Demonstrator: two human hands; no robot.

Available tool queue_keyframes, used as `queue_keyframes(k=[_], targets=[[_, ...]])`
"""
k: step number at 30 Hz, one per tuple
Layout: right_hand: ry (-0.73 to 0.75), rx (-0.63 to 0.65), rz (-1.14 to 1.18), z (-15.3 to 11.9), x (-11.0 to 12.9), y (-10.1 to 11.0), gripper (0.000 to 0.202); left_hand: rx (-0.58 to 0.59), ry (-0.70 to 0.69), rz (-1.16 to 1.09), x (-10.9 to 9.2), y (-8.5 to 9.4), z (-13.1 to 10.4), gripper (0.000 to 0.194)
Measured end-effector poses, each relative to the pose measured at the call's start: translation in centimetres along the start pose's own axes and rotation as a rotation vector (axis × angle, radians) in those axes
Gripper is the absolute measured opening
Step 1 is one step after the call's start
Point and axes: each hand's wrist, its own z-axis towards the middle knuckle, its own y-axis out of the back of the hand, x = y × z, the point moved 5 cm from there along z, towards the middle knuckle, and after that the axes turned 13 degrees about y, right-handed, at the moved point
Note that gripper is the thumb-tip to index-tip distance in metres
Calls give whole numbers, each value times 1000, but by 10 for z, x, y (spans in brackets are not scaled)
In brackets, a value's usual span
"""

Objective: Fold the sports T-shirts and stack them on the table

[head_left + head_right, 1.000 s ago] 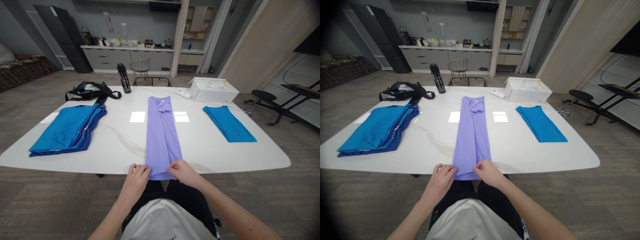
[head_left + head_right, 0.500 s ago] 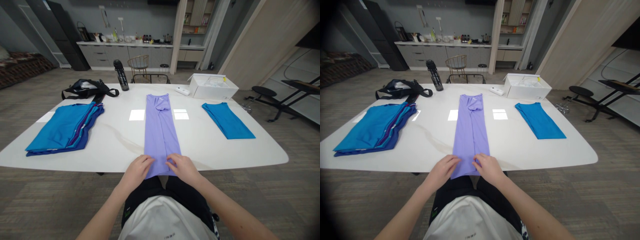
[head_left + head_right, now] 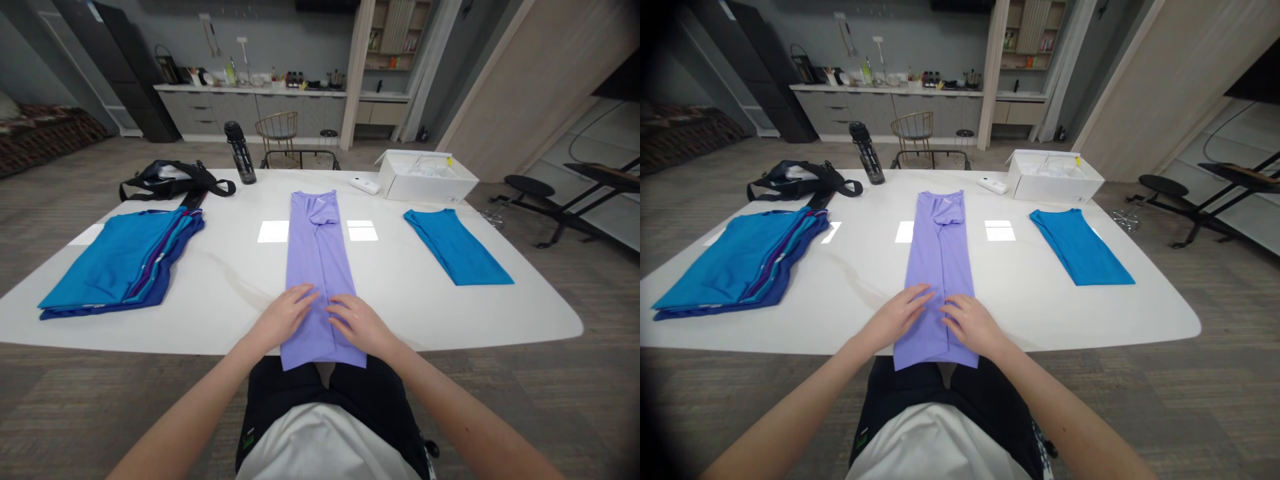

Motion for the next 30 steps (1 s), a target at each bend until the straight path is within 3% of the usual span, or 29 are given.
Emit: queue_keyframes(k=[3, 7, 11, 16, 20, 30], targets=[[-34, 60, -84, 16, -17, -10, 49, 31, 74, 62, 11, -19, 22, 55], [-116, 179, -167, 10, -33, -26, 65, 102, 113, 161, 16, -35, 23, 62], [-139, 206, -158, 2, -36, -27, 68, 125, 113, 171, 13, -32, 19, 67], [-190, 157, -155, 32, -57, -20, 69, 60, 189, 144, 18, -28, 49, 60], [-272, 173, -188, 47, -78, -26, 70, 43, 243, 182, 27, -37, 65, 62], [-244, 222, -205, 29, -76, -22, 66, 104, 155, 171, 27, -36, 51, 66]])
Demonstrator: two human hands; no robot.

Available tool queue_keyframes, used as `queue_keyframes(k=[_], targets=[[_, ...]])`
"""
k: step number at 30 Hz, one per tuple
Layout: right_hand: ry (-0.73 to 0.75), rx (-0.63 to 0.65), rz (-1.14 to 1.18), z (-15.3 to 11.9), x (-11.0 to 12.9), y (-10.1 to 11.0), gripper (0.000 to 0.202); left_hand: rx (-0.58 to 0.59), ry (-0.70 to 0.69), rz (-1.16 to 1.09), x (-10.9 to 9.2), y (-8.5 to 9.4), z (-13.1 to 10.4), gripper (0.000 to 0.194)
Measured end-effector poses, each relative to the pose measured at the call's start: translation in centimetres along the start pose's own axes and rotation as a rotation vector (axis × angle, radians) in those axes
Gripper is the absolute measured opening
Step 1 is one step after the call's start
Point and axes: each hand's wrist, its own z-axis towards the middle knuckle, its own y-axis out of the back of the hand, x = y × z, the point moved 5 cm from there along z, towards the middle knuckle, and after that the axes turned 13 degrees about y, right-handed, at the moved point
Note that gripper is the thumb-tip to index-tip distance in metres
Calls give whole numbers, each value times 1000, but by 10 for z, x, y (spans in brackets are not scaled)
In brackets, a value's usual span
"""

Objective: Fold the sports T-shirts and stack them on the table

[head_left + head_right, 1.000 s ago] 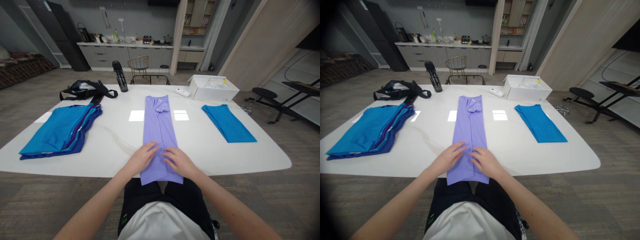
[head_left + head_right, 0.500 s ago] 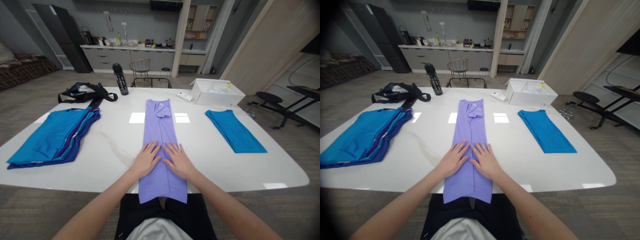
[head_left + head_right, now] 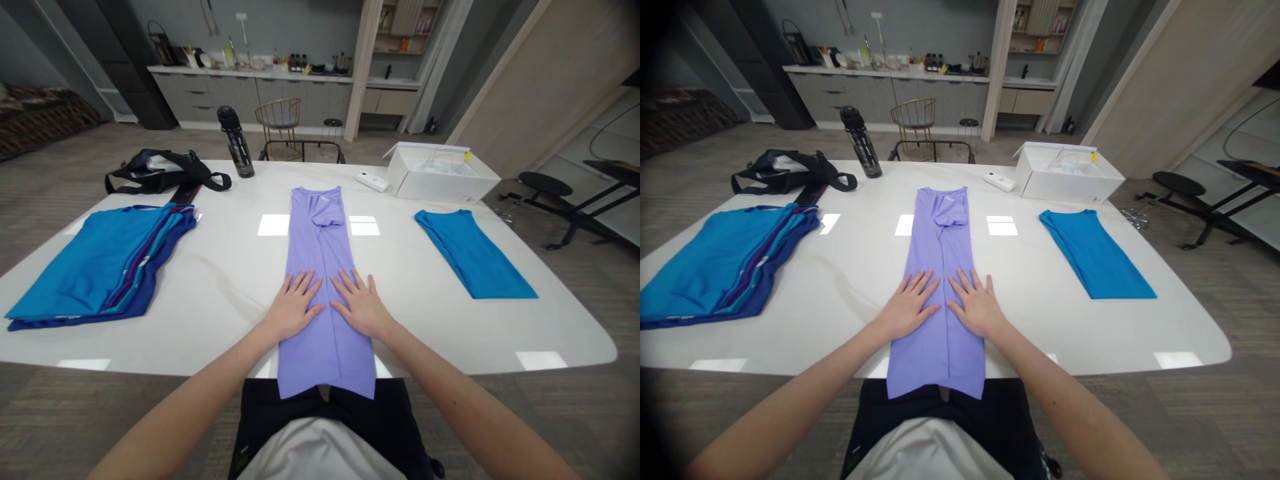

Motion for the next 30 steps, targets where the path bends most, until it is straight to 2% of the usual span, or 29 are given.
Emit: queue_keyframes(k=[4, 6, 9, 13, 18, 24, 27, 30], targets=[[124, -48, 70, -18, -1, 5, 51, 47, -177, -120, 9, 10, -16, 47], [165, -131, 93, -33, -6, 11, 39, 37, -223, -187, 21, 19, -27, 40], [191, -243, 143, -59, -17, 22, 30, 26, -255, -233, 41, 33, -46, 40], [270, -208, 202, -94, -17, 26, 30, 49, -312, -224, 54, 47, -75, 37], [443, -72, 148, -119, 1, 29, 32, 125, -402, -198, 47, 55, -108, 35], [688, 46, 17, -117, 16, 35, 40, 190, -491, -152, 38, 54, -119, 45], [722, 42, 13, -113, 19, 33, 35, 200, -532, -166, 34, 52, -117, 42], [649, -5, 111, -108, 21, 29, 30, 216, -509, -279, 27, 51, -113, 33]])
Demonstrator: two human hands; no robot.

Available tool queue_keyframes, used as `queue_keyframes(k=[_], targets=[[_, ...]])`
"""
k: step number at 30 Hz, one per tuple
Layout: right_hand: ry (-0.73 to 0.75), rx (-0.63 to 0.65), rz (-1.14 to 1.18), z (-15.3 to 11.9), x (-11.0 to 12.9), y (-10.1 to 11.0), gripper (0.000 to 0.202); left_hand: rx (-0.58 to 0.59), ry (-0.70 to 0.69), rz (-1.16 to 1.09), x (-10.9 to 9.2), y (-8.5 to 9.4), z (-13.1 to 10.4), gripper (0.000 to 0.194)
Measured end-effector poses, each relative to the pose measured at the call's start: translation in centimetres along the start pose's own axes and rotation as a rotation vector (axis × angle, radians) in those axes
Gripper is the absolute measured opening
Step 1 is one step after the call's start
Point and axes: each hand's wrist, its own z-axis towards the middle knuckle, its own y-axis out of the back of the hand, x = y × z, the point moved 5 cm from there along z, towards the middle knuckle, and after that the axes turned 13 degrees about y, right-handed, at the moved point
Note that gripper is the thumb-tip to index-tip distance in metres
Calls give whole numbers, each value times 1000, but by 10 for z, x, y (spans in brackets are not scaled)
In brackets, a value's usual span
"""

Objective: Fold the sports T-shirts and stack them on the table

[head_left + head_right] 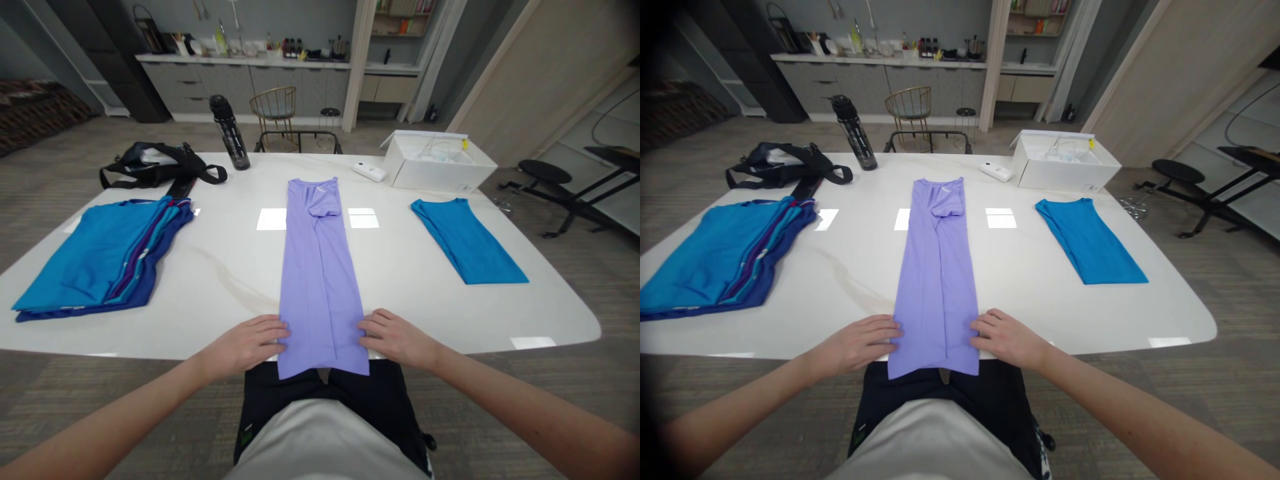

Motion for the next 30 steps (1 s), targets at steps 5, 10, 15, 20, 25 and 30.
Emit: queue_keyframes(k=[5, 10, 15, 20, 25, 30], targets=[[-355, -290, 269, 6, -16, -1, 24, -94, 399, -428, 10, 6, 23, 23], [-645, -483, 504, 23, -46, -1, 22, -312, 752, -943, 34, 5, 62, 25], [-792, -614, 718, 35, -78, -4, 24, -457, 965, -1393, 61, -9, 85, 19], [-935, -532, 1112, 42, -104, -4, 43, -108, 895, -1676, 59, -6, 97, 24], [-953, -309, 1219, 50, -119, 3, 60, 17, 933, -1509, 60, 2, 105, 43], [-850, -284, 1082, 58, -126, 3, 36, -100, 876, -1396, 65, 6, 118, 52]])
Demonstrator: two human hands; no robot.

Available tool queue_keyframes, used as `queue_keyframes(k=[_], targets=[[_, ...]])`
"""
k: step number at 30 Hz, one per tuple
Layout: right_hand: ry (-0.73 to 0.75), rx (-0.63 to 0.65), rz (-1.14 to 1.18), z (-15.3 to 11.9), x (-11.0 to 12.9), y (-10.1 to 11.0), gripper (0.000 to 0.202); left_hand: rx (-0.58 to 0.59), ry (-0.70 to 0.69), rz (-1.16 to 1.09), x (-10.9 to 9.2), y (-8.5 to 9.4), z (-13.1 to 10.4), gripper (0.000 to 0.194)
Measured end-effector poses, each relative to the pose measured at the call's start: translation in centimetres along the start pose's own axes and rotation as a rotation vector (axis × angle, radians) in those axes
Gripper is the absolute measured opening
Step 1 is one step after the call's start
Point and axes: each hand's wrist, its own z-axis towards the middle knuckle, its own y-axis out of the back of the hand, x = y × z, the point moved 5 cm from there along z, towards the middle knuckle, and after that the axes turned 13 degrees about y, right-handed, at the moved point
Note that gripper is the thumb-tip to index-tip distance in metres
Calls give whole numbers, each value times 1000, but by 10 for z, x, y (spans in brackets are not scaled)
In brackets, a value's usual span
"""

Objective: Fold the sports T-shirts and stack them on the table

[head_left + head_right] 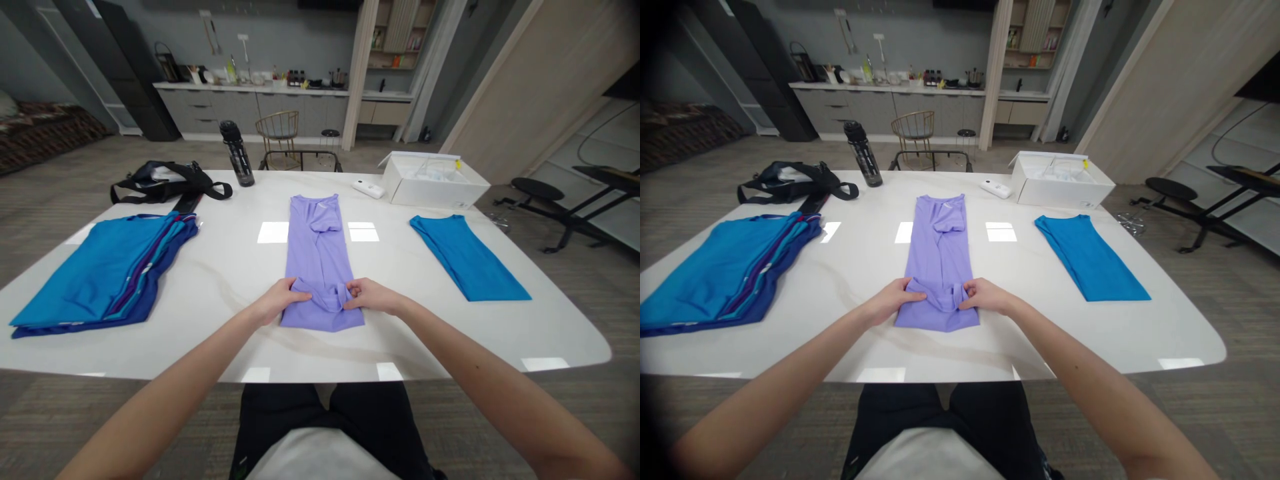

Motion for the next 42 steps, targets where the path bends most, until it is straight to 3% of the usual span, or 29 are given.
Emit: queue_keyframes(k=[2, 4, 7, 11, 19, 24, 30, 36, 42], targets=[[80, 12, -16, 1, 4, -4, 30, 61, -4, -40, 2, -2, 1, 56], [70, -20, 38, 0, 3, -5, 29, 113, 21, -109, 5, -2, 2, 60], [-10, -95, 189, -2, 0, -5, 41, 134, 41, -227, 8, 1, 2, 61], [10, -150, 348, -1, 2, 1, 55, 105, 38, -335, 7, 7, 7, 58], [-181, 0, 392, 13, -1, 12, 40, 60, 54, -243, 2, 16, 15, 66], [-248, 154, 349, 20, 3, 18, 43, 67, 45, -212, -2, 13, 11, 58], [-161, 240, 266, 23, 11, 16, 36, 117, 34, -224, -6, 6, 2, 47], [22, 94, 346, 15, 23, 12, 41, 88, -18, -192, -4, 7, 0, 41], [41, 19, 504, 11, 30, -6, 35, 91, -31, -170, -8, 5, -3, 43]])
